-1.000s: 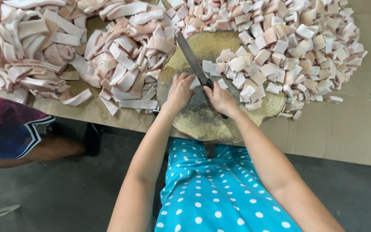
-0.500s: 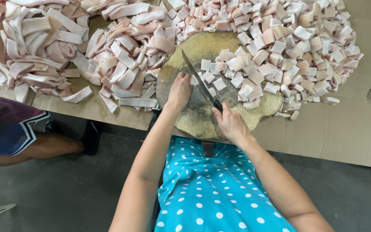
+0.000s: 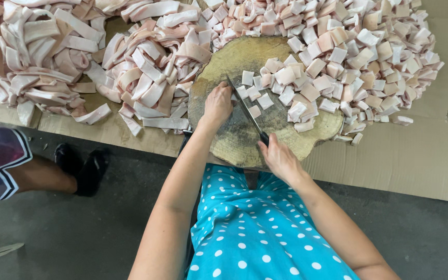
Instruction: The person cuts strips of pork fat into small cubes using a knife on a round wooden cutting board. They repeatedly pick up a large strip of fat, cut it into smaller pieces, and then use the knife to sharpen it against a sharpening rod before continuing to cut the fat.
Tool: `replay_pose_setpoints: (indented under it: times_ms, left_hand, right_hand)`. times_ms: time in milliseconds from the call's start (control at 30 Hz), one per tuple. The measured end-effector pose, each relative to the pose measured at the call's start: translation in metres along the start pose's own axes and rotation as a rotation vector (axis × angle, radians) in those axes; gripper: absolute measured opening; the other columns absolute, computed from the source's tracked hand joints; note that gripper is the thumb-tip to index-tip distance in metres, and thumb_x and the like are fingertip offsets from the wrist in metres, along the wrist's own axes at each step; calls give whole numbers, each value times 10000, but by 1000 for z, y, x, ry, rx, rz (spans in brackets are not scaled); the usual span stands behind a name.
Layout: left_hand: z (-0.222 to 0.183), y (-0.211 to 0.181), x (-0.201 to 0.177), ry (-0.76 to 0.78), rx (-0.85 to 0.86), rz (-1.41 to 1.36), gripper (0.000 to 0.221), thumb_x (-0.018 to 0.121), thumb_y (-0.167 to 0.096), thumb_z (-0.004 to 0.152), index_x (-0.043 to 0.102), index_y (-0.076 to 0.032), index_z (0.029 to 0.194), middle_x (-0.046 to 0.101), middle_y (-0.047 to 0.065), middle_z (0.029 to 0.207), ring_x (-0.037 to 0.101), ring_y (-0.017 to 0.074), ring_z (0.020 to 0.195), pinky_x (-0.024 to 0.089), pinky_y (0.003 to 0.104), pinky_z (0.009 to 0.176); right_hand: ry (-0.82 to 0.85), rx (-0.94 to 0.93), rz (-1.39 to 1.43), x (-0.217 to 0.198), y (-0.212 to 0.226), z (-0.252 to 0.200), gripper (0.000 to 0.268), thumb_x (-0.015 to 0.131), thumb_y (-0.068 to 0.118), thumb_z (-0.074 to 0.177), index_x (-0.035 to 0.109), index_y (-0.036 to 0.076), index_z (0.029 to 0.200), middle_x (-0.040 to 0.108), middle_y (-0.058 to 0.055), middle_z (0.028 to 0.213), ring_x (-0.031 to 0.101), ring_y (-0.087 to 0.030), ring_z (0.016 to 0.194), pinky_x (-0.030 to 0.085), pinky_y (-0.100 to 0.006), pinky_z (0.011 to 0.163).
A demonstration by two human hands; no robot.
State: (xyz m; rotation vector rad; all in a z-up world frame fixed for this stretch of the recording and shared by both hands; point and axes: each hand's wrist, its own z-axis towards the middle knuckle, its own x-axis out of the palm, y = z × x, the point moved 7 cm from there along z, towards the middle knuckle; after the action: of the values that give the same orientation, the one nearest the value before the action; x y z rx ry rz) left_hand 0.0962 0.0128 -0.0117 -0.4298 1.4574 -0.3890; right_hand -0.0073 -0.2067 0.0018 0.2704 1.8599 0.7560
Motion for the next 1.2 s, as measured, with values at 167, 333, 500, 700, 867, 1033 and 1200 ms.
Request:
replay_pose_setpoints:
  times_ms: [167, 333, 500, 700, 867, 1033, 1200]
  left_hand:
    - [1, 0, 3, -9, 37, 43, 206, 757, -29, 779, 704, -7, 977, 651, 147, 1124, 658, 384, 1064, 540, 475, 881]
    - [2, -2, -3, -2, 54, -14, 248, 768, -32, 766, 708, -4, 1005, 649, 154, 1120, 653, 394, 1065, 537, 476, 891]
    - [-6, -10, -11, -31, 106, -80, 309, 764, -2, 732, 698, 14, 1033, 632, 174, 1134, 620, 403, 1090, 517, 482, 896]
    - [-18, -11, -5, -107, 153, -74, 389, 749, -1, 740, 686, -20, 1123, 628, 177, 1109, 629, 412, 1063, 528, 479, 910]
    - [-23, -9, -8, -161, 49, -76, 401, 785, -64, 778, 637, -18, 1147, 616, 225, 1116, 633, 433, 1064, 519, 502, 900]
    - [-17, 10, 10, -60, -140, -157, 476, 787, -110, 806, 567, -4, 1215, 576, 285, 1176, 615, 481, 1065, 521, 528, 874]
    - [6, 6, 51, -105, -98, -185, 382, 693, -2, 831, 586, 6, 1197, 590, 299, 1203, 603, 509, 1125, 517, 527, 934]
  right_hand:
    - [47, -9, 77, 16, -2, 47, 395, 512, 327, 1050, 457, -57, 1126, 650, -384, 782, 664, -571, 790, 549, -620, 656]
    - [30, -25, 86, 15, 17, 79, 430, 514, 318, 1045, 438, -92, 1148, 648, -399, 768, 660, -584, 787, 552, -617, 675]
    - [127, 84, 78, 23, 23, 106, 454, 445, 352, 1074, 452, -92, 1171, 688, -344, 813, 728, -526, 750, 602, -587, 651]
    - [-54, -30, 58, 25, 14, 110, 448, 524, 354, 1049, 492, -79, 1161, 669, -390, 845, 665, -573, 846, 542, -617, 752]
    - [-109, -56, -9, 18, 24, 95, 423, 513, 368, 1074, 501, -45, 1165, 683, -338, 786, 687, -532, 772, 559, -608, 662]
    - [-153, -41, -202, 13, 9, 49, 441, 511, 369, 1032, 459, -14, 1244, 687, -288, 671, 699, -486, 624, 560, -595, 544]
    - [-141, 22, -263, -8, -33, 28, 453, 493, 440, 1070, 492, -1, 1172, 693, -271, 689, 702, -481, 646, 561, -588, 591]
